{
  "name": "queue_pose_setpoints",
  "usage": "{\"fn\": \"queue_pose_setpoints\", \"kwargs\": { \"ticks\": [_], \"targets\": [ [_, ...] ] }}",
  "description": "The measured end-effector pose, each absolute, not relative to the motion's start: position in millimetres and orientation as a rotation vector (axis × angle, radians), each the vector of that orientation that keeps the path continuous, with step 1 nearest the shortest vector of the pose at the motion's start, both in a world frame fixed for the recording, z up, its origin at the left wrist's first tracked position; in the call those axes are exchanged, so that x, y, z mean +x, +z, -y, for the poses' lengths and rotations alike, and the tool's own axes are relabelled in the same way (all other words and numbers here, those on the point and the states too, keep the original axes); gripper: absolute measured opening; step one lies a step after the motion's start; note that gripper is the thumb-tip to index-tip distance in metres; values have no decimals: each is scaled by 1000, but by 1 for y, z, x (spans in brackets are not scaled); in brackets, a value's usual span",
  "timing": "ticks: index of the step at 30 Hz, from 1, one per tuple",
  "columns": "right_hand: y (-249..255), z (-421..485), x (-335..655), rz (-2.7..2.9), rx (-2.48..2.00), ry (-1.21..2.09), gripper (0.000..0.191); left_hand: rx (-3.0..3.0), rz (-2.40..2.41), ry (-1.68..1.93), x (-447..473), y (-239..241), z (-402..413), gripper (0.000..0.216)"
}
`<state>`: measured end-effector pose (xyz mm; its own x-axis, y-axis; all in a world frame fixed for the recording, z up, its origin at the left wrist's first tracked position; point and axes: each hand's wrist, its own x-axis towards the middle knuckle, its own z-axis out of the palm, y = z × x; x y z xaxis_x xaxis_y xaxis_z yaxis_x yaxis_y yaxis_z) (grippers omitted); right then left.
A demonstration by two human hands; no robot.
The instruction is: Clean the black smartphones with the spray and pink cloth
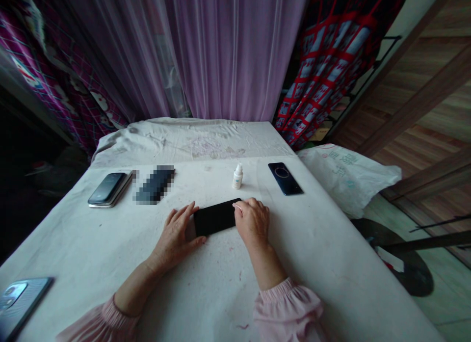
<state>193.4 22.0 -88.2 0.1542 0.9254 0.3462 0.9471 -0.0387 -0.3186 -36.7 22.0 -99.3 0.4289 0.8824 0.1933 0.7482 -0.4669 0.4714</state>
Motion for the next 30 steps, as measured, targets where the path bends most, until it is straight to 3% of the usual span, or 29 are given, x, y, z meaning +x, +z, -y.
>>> {"fn": "queue_pose_setpoints", "kwargs": {
  "ticks": [11,20,30],
  "targets": [
    [-84,-10,130,2085,-1671,30,15,2395,-1395,639,-37,-101,-22,94],
    [-87,-25,195,1748,-2003,-48,18,2345,-1352,629,-36,-97,-22,98],
    [-88,-27,196,1735,-2022,-105,21,2352,-1348,621,-35,-95,-20,97]
  ]
}}
